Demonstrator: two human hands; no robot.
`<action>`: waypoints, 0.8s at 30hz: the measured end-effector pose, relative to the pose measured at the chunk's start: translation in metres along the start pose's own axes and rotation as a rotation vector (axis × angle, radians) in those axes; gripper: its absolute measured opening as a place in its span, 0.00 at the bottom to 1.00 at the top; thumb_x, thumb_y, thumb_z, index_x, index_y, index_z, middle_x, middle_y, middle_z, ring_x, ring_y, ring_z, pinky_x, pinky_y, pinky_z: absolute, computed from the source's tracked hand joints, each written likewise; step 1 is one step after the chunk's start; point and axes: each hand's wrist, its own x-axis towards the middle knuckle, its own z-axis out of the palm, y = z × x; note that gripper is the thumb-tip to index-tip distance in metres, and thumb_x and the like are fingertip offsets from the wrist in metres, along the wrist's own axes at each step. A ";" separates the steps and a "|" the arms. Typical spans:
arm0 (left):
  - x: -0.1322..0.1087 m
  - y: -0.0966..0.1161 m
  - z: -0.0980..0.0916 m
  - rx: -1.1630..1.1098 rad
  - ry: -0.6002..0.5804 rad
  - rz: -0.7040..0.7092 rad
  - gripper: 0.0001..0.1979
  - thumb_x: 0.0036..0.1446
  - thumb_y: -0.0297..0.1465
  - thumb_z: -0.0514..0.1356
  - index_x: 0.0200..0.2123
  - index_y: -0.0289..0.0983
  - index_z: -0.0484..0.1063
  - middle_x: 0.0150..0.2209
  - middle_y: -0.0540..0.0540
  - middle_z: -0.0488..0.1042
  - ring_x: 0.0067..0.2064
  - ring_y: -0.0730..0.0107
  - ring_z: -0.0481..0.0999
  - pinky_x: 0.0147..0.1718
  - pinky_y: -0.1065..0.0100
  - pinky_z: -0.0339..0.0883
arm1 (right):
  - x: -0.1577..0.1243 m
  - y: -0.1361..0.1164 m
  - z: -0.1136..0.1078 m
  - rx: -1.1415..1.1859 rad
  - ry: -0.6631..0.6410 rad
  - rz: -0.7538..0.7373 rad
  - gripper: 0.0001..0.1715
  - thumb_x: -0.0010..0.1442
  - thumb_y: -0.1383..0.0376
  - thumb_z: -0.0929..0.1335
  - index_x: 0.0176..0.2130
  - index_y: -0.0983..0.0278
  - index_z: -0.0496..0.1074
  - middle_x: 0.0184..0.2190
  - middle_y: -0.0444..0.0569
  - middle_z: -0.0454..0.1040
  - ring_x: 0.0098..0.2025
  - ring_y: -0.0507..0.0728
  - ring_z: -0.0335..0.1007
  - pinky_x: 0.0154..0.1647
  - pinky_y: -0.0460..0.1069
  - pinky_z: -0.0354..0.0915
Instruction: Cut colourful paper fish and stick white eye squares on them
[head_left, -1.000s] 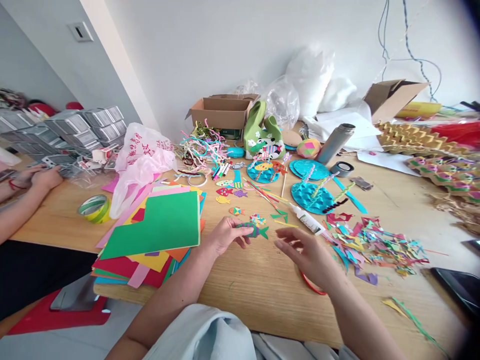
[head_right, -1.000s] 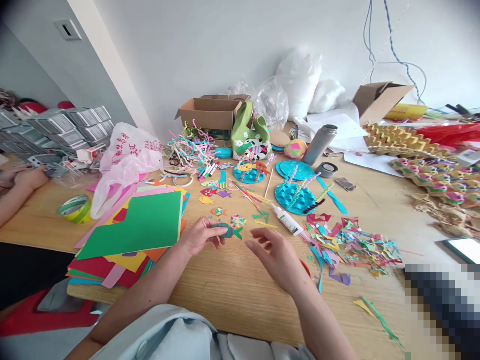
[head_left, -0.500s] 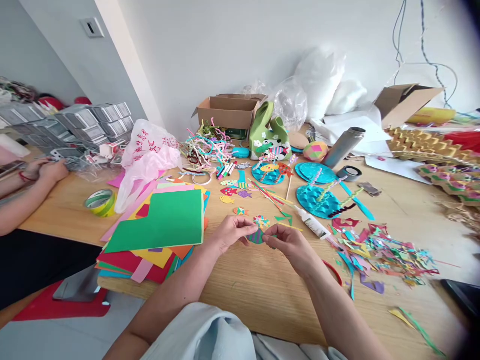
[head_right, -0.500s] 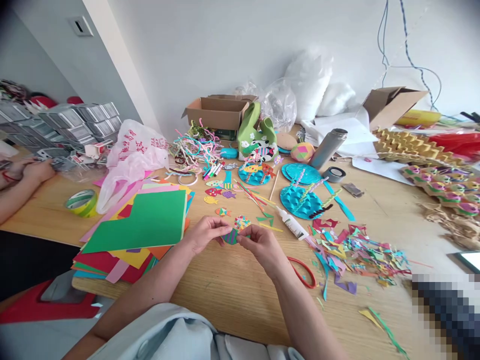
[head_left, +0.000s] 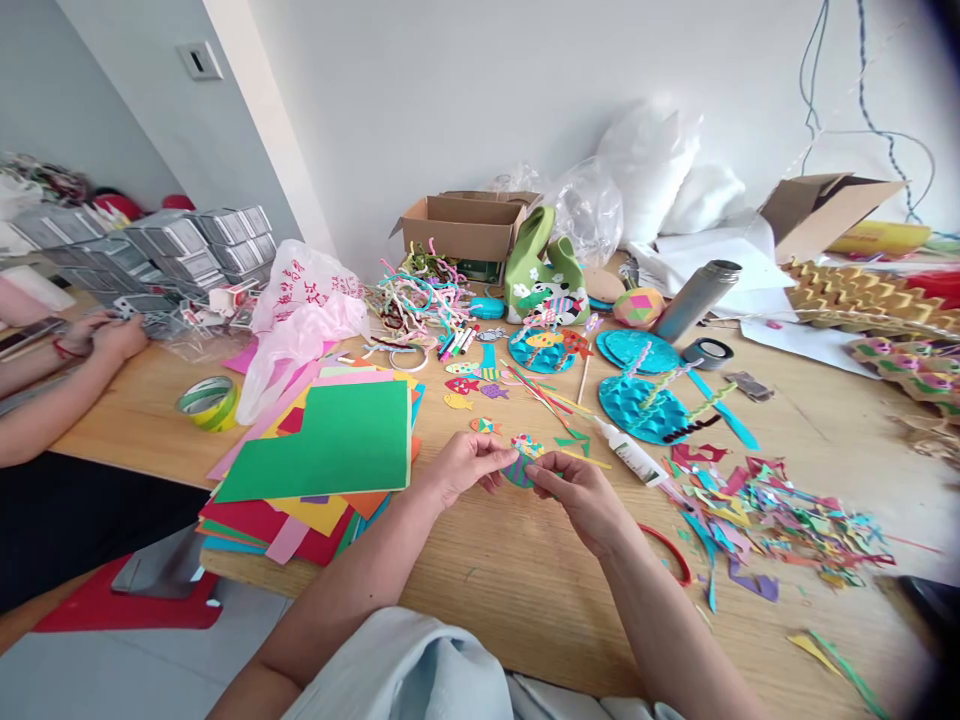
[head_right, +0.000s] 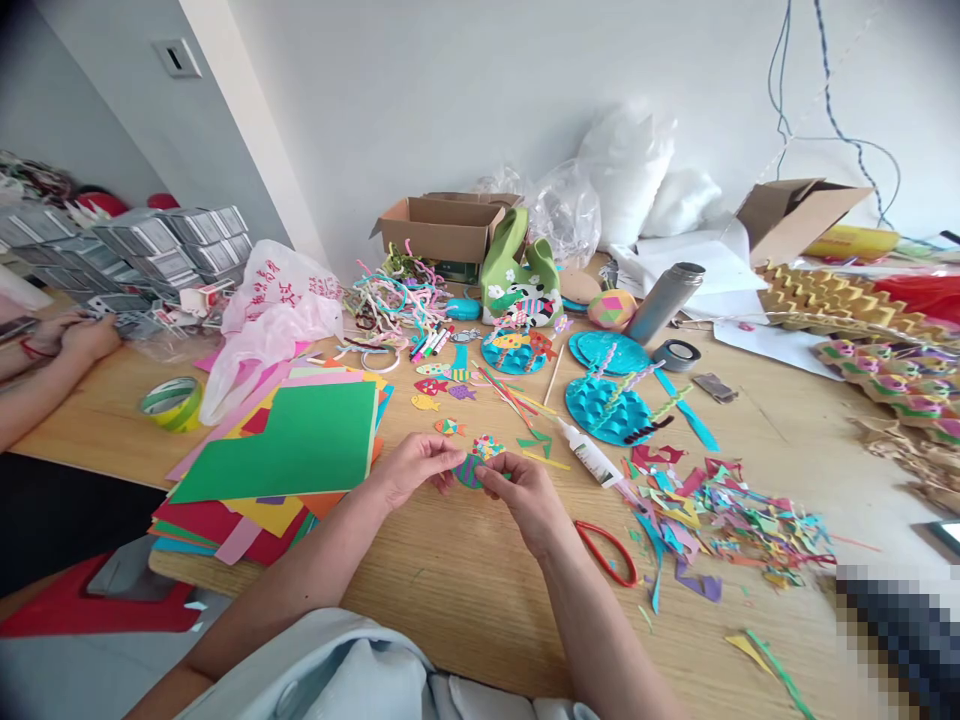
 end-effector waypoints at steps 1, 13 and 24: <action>0.000 -0.001 0.000 0.010 0.004 0.005 0.22 0.41 0.48 0.69 0.27 0.33 0.75 0.22 0.50 0.72 0.22 0.77 0.68 0.23 0.72 0.65 | 0.000 0.000 0.000 0.008 -0.003 0.004 0.23 0.42 0.49 0.75 0.24 0.63 0.69 0.20 0.41 0.66 0.24 0.50 0.58 0.28 0.47 0.54; 0.001 0.002 -0.003 -0.002 0.049 0.022 0.30 0.47 0.55 0.62 0.38 0.33 0.76 0.32 0.45 0.76 0.26 0.75 0.71 0.24 0.72 0.66 | -0.007 0.008 -0.007 -0.286 0.060 -0.233 0.16 0.54 0.52 0.70 0.30 0.63 0.74 0.26 0.46 0.74 0.30 0.54 0.67 0.32 0.50 0.62; 0.005 -0.001 -0.006 0.146 0.276 0.245 0.23 0.54 0.47 0.61 0.42 0.34 0.75 0.36 0.42 0.78 0.30 0.71 0.75 0.28 0.71 0.69 | -0.047 0.035 -0.039 -1.132 0.044 -0.726 0.27 0.61 0.74 0.59 0.56 0.59 0.69 0.55 0.52 0.70 0.61 0.63 0.57 0.56 0.63 0.62</action>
